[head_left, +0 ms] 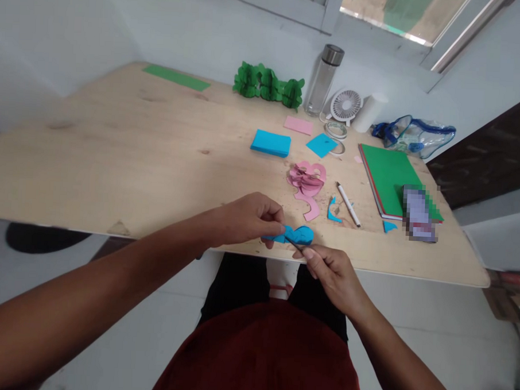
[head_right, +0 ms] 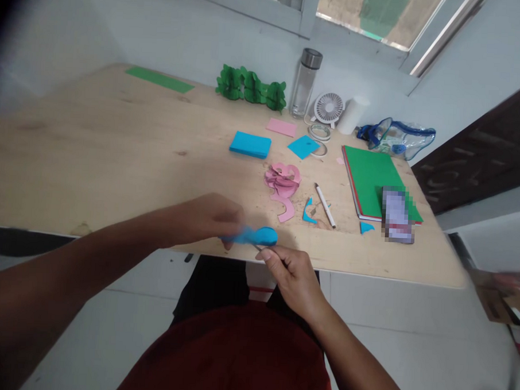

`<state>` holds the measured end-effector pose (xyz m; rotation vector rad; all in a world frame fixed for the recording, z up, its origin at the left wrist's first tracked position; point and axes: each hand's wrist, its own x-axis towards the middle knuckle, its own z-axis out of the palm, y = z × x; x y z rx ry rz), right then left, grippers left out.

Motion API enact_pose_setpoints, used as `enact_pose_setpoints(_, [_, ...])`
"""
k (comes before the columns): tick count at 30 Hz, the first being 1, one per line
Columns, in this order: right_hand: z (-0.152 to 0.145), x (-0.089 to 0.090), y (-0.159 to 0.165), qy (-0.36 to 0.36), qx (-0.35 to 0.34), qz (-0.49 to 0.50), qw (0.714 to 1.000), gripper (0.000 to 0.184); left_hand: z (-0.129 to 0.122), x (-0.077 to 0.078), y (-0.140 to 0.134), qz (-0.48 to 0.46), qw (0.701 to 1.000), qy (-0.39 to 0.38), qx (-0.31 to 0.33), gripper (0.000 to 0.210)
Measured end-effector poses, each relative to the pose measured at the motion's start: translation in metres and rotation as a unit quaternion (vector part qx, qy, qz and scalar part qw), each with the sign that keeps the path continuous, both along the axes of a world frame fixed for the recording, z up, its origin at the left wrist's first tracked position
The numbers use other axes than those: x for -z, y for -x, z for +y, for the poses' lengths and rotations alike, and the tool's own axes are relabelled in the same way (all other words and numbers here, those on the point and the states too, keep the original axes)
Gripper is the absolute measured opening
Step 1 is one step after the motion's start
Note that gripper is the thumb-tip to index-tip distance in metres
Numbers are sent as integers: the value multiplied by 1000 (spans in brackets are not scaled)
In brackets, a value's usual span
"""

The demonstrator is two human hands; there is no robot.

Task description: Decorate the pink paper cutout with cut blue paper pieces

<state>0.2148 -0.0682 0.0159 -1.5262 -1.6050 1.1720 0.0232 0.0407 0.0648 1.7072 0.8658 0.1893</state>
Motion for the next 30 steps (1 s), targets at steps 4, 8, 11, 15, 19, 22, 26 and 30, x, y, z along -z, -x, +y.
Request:
enact_pose_setpoints(4, [1, 0, -1, 13, -4, 7, 1000, 42, 1, 1, -1, -3, 1000, -2, 2, 20])
enact_pose_setpoints(8, [2, -1, -1, 16, -4, 5, 1000, 41, 1, 0, 0, -3, 1000, 2, 10, 21])
enact_pose_setpoints(11, [2, -2, 1, 10, -4, 8, 1000, 41, 1, 2, 0, -10, 1000, 9, 5, 21])
enact_pose_setpoints(15, [1, -3, 2, 4, 1, 12, 1000, 43, 3, 10, 3, -34, 999, 17, 8, 22])
enact_pose_setpoints(19, [2, -4, 2, 13, 3, 12, 1000, 43, 4, 14, 4, -44, 999, 19, 11, 22])
enact_pose_setpoints(22, [2, -4, 2, 29, 1, 25, 999, 43, 4, 12, 5, -38, 999, 23, 13, 22])
enact_pose_setpoints(26, [3, -6, 3, 62, 2, 62, 996, 47, 5, 9, 5, -40, 998, 29, 25, 21])
enact_pose_setpoints(30, [3, -7, 5, 83, 8, 83, 993, 50, 6, 9, 5, -42, 998, 31, 30, 22])
